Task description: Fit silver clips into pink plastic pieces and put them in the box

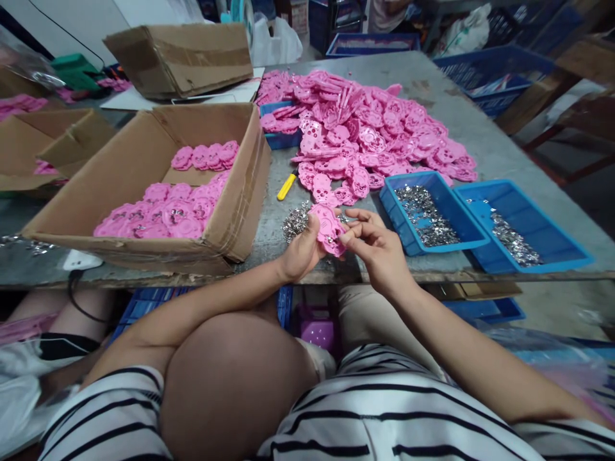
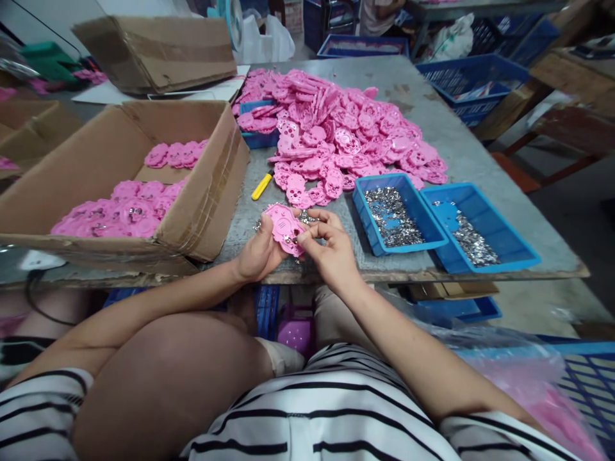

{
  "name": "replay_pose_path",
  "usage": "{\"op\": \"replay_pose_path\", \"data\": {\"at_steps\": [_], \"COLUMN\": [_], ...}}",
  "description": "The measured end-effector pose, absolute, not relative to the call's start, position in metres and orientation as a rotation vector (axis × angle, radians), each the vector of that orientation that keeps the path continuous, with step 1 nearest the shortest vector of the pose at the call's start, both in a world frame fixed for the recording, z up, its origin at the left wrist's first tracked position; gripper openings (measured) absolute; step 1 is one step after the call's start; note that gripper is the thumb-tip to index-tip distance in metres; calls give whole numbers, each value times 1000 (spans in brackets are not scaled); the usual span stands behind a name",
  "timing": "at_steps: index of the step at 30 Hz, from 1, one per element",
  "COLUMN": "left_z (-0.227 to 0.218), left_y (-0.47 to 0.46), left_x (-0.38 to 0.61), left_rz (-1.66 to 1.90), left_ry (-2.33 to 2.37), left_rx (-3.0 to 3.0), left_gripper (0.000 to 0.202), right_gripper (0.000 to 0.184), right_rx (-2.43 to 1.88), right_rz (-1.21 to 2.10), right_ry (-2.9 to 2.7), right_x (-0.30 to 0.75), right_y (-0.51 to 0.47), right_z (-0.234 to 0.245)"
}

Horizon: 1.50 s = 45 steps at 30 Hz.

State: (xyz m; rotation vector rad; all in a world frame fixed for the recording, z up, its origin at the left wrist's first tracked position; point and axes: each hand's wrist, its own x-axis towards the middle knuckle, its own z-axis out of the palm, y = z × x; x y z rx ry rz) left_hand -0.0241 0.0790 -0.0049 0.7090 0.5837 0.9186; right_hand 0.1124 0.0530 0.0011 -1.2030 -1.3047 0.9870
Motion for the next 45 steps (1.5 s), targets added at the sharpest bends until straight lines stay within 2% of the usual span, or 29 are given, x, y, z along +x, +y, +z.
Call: {"op": "replay_pose_path", "data": {"at_steps": [16, 22, 29, 33, 36, 41, 45], "left_z": [-6, -3, -1, 2, 2, 0, -1], "left_y": [77, 76, 79, 82, 83, 84, 84], "left_x": [-25, -25, -26, -27, -28, -28, -28], "left_rz": [937, 938, 948, 985, 1008, 1042, 1030], "left_ry": [603, 618, 590, 673, 697, 637, 667], "left_rx": [712, 670, 705, 726, 750, 726, 709], "left_gripper": [62, 56, 52, 54, 55, 52, 54], "right_gripper": [16, 18, 17, 9, 3, 6, 11], "right_rx": [-1300, -1339, -1237, -1478, -1541, -1533, -1625], "right_rz": [938, 820, 905, 986, 846, 614, 519], "right_ry": [-1308, -1365, -1105, -1416, -1775, -2191, -2319], "right_x": [111, 110, 118, 126, 126, 115, 108], "right_y": [53, 53, 58, 61, 61, 59, 58], "right_z": [-2, -5, -29, -47, -50, -42, -39]}}
